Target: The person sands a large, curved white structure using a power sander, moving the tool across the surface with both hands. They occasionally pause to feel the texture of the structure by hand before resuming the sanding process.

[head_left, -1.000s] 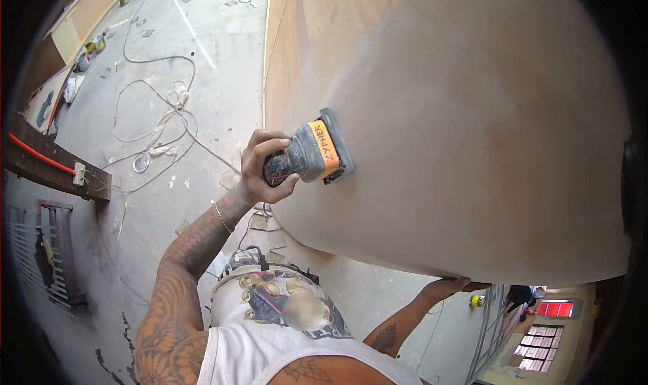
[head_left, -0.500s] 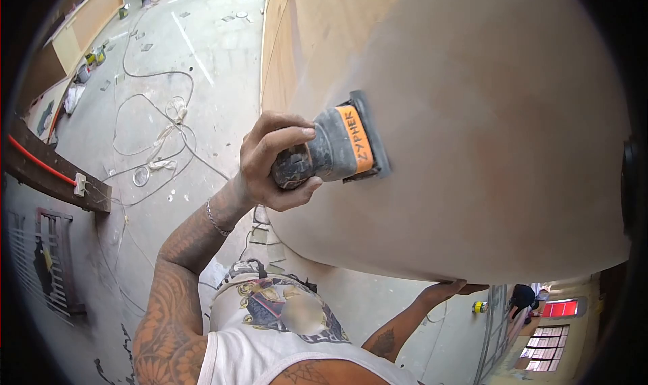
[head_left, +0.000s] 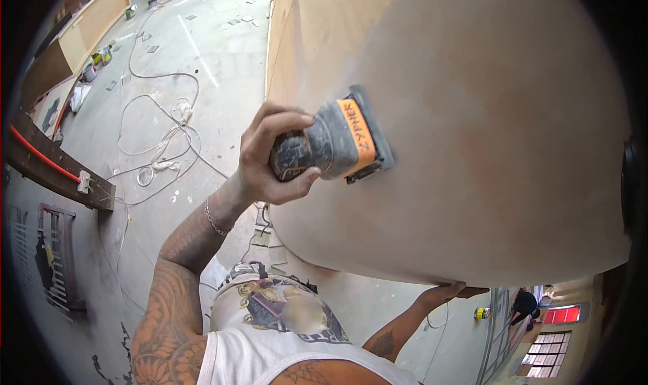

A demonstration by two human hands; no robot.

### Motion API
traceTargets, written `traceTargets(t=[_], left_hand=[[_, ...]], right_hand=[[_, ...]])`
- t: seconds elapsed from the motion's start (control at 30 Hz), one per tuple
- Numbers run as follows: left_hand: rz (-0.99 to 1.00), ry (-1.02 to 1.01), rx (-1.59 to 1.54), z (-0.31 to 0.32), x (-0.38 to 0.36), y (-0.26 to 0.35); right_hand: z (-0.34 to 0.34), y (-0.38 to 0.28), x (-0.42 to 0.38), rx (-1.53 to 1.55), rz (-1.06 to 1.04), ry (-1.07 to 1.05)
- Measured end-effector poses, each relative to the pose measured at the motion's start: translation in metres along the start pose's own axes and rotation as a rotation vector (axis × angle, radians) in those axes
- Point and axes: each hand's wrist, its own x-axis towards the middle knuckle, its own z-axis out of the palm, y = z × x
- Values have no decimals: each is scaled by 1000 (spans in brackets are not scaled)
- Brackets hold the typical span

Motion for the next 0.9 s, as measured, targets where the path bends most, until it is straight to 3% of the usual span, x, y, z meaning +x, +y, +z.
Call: traceTargets(t=[0.1,0.37,0.5,0.6,0.7,0.77,0.9], left_hand=[[31,13,-26,-3,19,-2],[7,35,-50,3,-1,-4],[81,2,16,-2,37,9],[98,17,14,-3,46,7],[73,22,23,-2,32,1],[36,40,-15,2,14,-7],[27,9,29,-3,23,-6]], right_hand=[[7,-28,-7,-50,-49,59],[0,-5,-3,-24,-30,18],[13,-42,-14,16,-14,60],[7,-23,-4,-87,-142,87],[8,-28,-6,-27,-58,73],[-3,18,5,-38,-31,23],[4,1,5,-103,-125,94]])
